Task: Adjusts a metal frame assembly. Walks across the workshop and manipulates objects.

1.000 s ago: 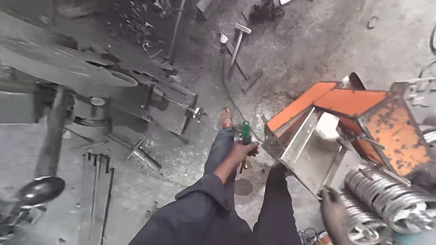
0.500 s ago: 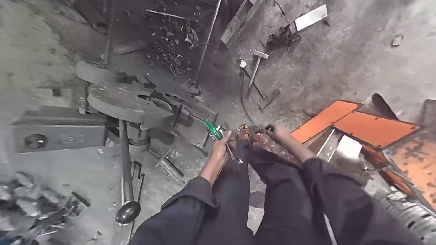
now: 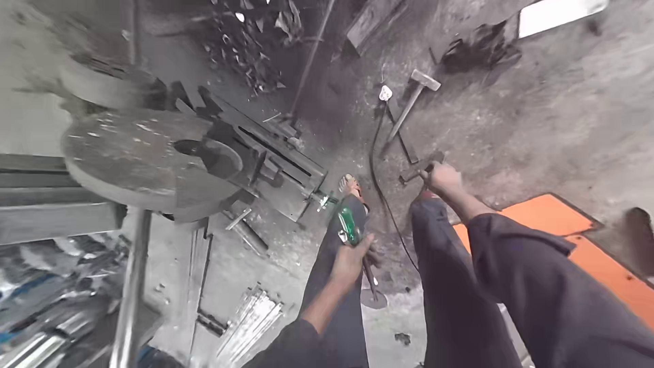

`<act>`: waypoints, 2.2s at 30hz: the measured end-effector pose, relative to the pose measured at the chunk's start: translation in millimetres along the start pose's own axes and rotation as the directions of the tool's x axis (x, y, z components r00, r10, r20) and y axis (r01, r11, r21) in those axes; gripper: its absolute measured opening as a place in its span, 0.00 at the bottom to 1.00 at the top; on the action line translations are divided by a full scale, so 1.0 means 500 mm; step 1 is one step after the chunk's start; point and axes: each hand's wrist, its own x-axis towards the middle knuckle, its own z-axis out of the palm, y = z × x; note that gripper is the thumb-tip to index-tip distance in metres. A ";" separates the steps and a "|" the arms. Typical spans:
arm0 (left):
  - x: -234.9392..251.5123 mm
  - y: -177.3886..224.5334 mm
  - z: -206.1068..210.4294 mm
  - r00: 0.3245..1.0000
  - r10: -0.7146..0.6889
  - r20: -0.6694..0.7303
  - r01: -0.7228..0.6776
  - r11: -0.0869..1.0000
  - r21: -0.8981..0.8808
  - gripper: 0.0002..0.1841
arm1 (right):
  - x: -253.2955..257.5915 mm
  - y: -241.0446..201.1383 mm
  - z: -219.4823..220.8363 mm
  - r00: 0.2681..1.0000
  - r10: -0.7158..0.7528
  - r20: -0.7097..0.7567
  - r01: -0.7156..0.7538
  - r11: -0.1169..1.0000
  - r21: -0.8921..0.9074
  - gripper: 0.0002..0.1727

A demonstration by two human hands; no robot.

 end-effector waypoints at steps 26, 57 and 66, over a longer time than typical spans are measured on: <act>0.136 0.004 -0.128 0.960 -0.278 0.037 0.277 0.960 0.026 0.14 | 0.294 -0.183 0.123 0.913 0.384 -0.136 -0.342 0.904 0.257 0.43; 0.214 -0.032 -0.006 0.977 -0.204 0.065 0.206 0.978 -0.037 0.25 | -0.385 -0.152 0.118 0.702 -0.386 0.598 -0.040 0.818 0.574 0.41; 0.248 0.016 -0.094 0.954 -0.231 0.194 0.231 0.973 0.024 0.27 | 0.217 0.016 0.191 0.835 0.519 0.180 -0.482 0.533 0.695 0.49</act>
